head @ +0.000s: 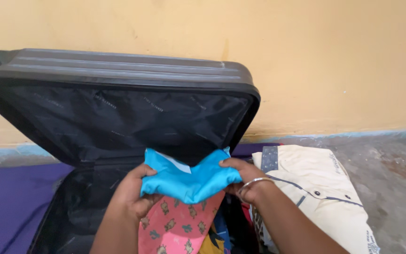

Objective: The person folds several items of clothing, including a yellow t-shirt, pink patterned shorts, a blue shirt, and a green plaid shirt, and places them into an open suitcase.

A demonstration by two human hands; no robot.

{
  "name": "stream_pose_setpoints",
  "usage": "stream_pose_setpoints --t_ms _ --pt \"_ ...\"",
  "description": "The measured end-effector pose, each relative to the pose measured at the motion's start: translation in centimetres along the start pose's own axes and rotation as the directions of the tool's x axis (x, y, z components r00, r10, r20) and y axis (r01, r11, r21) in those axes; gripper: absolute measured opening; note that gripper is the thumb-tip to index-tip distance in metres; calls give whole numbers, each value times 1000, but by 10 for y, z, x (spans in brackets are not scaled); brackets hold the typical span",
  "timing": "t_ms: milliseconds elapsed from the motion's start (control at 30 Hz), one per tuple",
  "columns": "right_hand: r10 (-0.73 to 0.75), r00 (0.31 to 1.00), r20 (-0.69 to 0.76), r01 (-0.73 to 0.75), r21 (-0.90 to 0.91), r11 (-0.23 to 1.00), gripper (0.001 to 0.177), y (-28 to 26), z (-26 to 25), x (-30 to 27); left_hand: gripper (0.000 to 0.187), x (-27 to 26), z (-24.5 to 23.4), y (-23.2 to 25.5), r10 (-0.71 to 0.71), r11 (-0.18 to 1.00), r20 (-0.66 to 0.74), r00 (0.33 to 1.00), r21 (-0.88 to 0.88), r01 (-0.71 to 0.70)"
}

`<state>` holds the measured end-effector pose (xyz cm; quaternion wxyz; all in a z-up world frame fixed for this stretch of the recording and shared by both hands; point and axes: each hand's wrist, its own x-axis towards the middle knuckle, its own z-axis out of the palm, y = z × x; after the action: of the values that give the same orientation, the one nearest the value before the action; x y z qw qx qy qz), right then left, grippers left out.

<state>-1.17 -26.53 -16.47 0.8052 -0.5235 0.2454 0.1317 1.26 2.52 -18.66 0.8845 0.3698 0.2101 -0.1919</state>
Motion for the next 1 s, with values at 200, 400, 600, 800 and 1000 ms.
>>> stream_pose_setpoints --t_ms 200,400,600,800,1000 --pt "-177 978 110 175 28 984 26 -53 -23 -38 62 -41 55 13 75 994 312 947 58 -97" --pt "-291 957 -13 291 23 956 27 -94 -80 -88 83 -57 120 -15 56 978 406 912 161 -132" --pt "-401 916 -8 401 72 913 26 -117 -174 -104 91 -39 182 -68 59 962 485 872 205 -179" --pt "-499 858 -126 503 3 864 58 -127 -221 -132 93 -18 229 -117 68 939 500 864 260 -224" --pt "-372 852 -368 376 -64 924 72 -107 -267 -116 99 14 241 -174 24 831 431 902 493 -257"
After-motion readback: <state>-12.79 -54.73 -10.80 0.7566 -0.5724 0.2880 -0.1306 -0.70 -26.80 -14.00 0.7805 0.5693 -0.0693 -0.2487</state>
